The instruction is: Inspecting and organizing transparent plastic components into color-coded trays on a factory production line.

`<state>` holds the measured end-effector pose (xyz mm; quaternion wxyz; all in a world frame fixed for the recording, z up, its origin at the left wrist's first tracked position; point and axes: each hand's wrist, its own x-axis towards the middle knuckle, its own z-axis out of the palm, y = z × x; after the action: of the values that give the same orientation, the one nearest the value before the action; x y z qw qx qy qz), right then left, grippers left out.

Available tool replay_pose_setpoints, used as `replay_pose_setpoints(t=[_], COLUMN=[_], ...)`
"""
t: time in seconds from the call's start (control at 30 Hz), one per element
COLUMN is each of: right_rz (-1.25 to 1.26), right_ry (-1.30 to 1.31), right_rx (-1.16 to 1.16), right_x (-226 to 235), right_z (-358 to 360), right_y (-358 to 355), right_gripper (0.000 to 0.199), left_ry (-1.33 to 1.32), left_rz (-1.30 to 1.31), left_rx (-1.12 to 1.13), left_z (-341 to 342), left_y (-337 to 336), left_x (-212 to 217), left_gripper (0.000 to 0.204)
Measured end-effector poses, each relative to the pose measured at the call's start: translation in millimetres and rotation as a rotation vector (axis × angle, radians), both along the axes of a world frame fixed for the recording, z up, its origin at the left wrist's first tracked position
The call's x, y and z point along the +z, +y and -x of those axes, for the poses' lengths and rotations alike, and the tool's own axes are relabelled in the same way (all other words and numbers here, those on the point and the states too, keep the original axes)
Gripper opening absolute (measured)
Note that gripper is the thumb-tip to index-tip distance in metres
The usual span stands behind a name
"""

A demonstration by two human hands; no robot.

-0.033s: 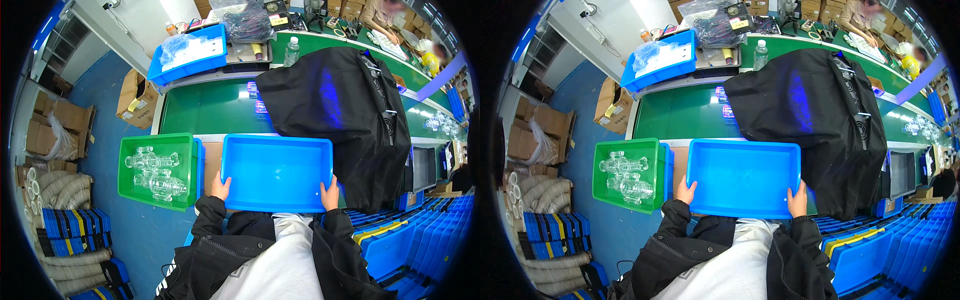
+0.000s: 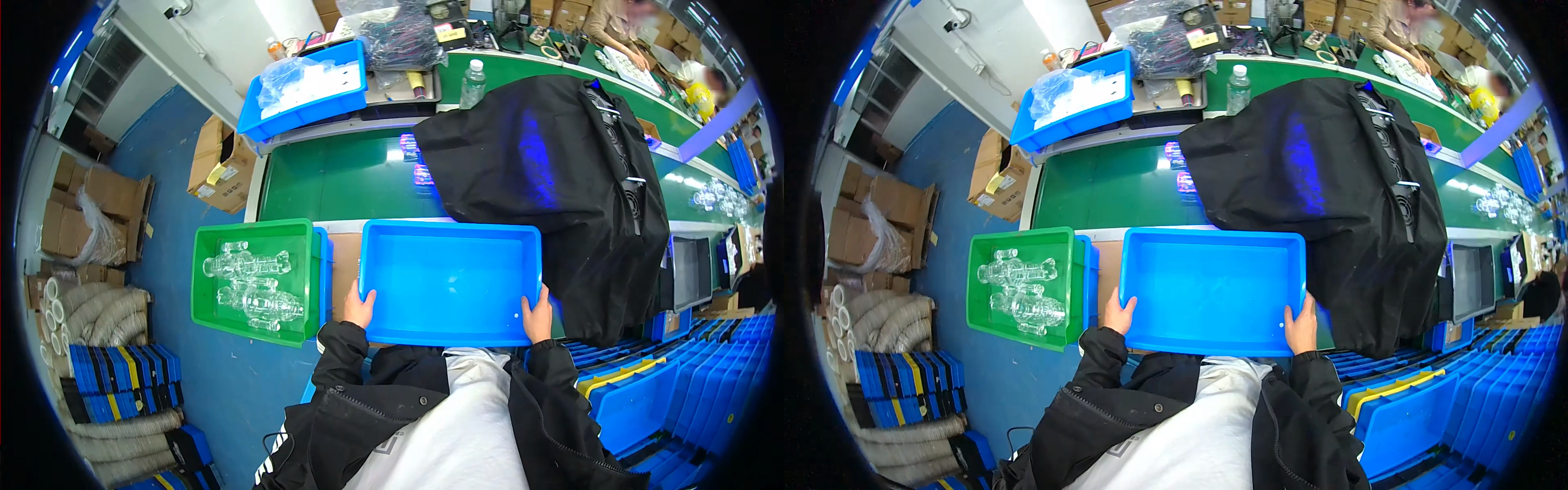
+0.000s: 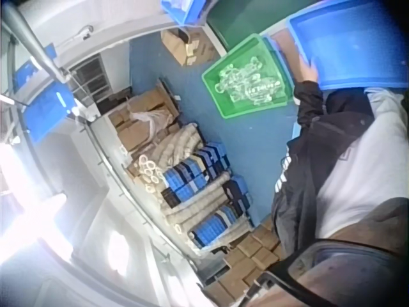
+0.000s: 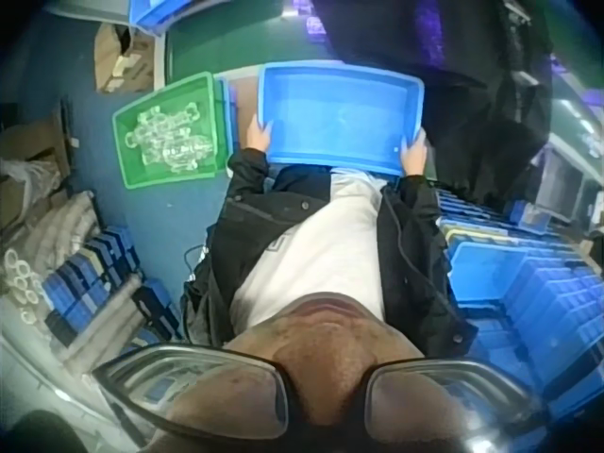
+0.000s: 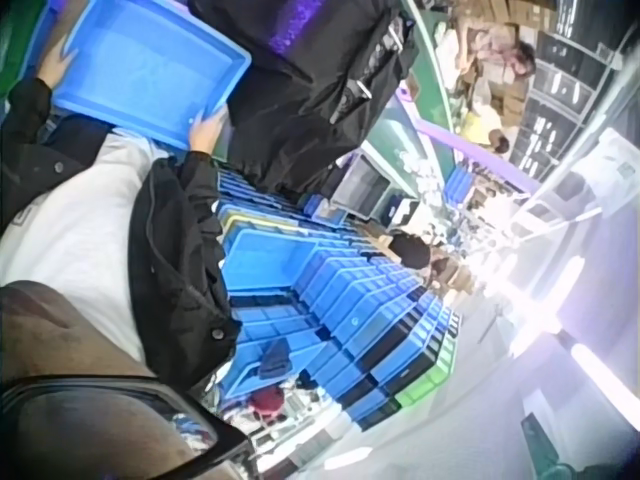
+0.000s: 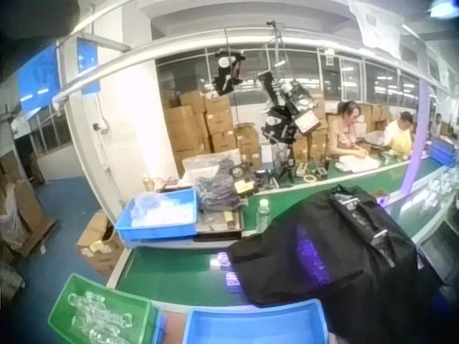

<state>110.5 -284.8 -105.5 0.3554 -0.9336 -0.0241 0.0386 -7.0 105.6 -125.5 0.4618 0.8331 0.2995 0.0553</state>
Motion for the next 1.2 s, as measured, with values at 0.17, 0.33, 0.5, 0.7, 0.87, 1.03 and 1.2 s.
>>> replay_pose_setpoints(t=[0.17,0.33,0.5,0.7,0.87,1.03,1.2], right_rz=[-0.006,0.013,0.077,0.100,0.106,0.081,0.080], right_ry=[-0.013,-0.038,-0.078,0.103,0.132,0.095,0.129], right_rx=[-0.019,0.029,0.015,-0.046,-0.066,-0.060,-0.075], right_x=[-0.6,-2.7,9.5,15.1,19.2,15.2,14.1], right_z=[-4.6,-5.3,-2.3,-0.2,-1.4,-0.3,-0.3], right_y=[-2.1,-4.8,-0.4,2.0,2.7,1.3,0.7], right_gripper=[0.050,0.051,0.050,0.049,0.048,0.046,0.046], left_ry=[-0.073,-0.070,-0.060,-0.051,-0.048,-0.015,0.005], left_rz=[0.023,0.007,-0.010,-0.041,-0.074,-0.092,-0.094], left_rx=[0.001,-0.040,-0.079,-0.069,-0.045,-0.058,-0.053], left_z=[0.0,3.4,8.3,6.7,4.0,4.2,2.7], left_y=[3.4,13.7,22.6,20.3,13.5,15.4,16.3], left_x=[-10.5,-24.9,-27.2,-27.1,-20.5,-21.4,-25.0], left_gripper=[0.037,0.037,0.037,0.041,0.043,0.045,0.046])
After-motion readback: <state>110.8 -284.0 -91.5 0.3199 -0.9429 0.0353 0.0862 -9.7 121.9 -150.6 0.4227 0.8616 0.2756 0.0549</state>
